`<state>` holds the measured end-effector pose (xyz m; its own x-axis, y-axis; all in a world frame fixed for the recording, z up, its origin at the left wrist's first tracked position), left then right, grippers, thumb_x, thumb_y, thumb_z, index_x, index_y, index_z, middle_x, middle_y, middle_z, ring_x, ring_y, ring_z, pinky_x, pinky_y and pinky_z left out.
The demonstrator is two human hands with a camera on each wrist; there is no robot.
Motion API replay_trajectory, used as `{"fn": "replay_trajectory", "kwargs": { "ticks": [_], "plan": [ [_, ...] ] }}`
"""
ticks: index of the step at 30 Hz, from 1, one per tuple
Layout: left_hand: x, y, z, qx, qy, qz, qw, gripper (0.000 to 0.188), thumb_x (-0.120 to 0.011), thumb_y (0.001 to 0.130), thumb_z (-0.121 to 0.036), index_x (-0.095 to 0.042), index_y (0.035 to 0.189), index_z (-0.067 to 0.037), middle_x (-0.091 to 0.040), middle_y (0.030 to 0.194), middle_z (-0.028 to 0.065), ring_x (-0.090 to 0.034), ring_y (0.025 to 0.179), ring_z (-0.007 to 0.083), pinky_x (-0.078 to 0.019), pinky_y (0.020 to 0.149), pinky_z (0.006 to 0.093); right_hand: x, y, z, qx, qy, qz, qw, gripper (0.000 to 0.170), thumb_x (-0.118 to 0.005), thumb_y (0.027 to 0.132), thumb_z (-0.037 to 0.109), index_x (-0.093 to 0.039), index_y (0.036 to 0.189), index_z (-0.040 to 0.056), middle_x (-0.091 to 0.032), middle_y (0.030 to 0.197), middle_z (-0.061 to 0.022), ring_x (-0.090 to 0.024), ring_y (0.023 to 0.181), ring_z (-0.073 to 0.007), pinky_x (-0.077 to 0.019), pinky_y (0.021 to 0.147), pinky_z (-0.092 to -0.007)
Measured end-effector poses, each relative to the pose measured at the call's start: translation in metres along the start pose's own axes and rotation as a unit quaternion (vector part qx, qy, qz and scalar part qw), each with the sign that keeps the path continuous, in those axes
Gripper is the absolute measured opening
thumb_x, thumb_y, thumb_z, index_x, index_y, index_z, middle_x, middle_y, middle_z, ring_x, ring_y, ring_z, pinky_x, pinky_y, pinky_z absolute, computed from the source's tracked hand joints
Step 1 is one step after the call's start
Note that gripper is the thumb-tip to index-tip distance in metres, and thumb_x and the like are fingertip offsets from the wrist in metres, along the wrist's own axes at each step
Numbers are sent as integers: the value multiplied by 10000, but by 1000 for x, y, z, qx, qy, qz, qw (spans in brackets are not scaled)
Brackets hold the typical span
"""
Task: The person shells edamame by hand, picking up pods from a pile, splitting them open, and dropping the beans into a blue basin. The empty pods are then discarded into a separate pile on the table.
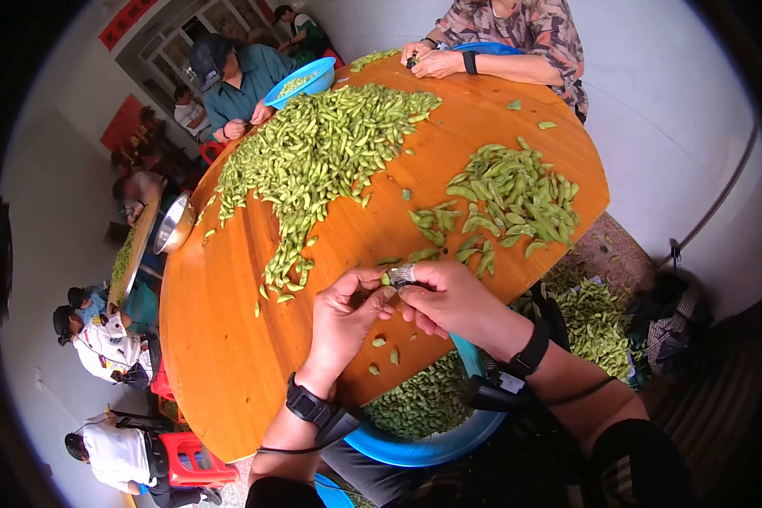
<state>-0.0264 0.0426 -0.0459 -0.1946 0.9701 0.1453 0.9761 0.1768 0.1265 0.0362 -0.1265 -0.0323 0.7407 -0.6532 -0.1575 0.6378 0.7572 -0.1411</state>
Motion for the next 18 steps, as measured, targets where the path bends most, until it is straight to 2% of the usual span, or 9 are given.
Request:
{"fn": "replay_trajectory", "kwargs": {
  "ticks": [2,6,12,14,18],
  "plan": [
    [1,0,5,0,30,28,999,207,-611,891,25,-608,1096,-1,-655,887,25,-622,734,80,-527,662,205,0,-6,4,-12,-3,-13,1000,129,-494,941,94,-601,955,23,-579,714,-6,-513,513,-44,-373,420,-194],
    [-3,-2,5,-17,33,33,999,201,-595,897,34,-602,1095,0,-649,886,24,-626,742,86,-530,659,210,1,-8,5,-18,-9,-12,1000,138,-499,941,98,-605,987,22,-576,716,-5,-508,514,-42,-366,424,-192],
    [-5,0,3,0,-83,55,995,199,-556,922,24,-580,1119,5,-650,907,51,-639,759,107,-537,663,226,2,-8,4,-3,62,-21,998,164,-506,939,94,-595,1063,33,-562,710,6,-463,493,-41,-339,434,-186],
    [-4,1,1,5,-130,53,990,201,-553,931,6,-573,1131,2,-654,916,63,-640,743,113,-534,660,226,3,-5,3,-28,124,-15,992,170,-507,941,92,-597,1076,41,-562,716,7,-455,493,-41,-331,437,-185],
    [-9,0,2,6,-99,23,995,172,-556,932,-1,-588,1100,-14,-645,900,29,-608,715,70,-516,638,208,-3,-4,3,15,68,-13,998,175,-518,940,97,-601,1088,54,-564,721,10,-470,508,-38,-338,443,-183]
  ]
}}
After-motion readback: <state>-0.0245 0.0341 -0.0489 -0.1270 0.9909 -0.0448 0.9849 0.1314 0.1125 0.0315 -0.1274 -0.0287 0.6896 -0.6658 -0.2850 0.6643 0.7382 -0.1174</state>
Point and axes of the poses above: each hand's wrist, its own y-axis towards the middle knuckle, its own x-axis out of the back of the hand, z = x × y, the point moved 1 cm from there along y, towards the middle knuckle
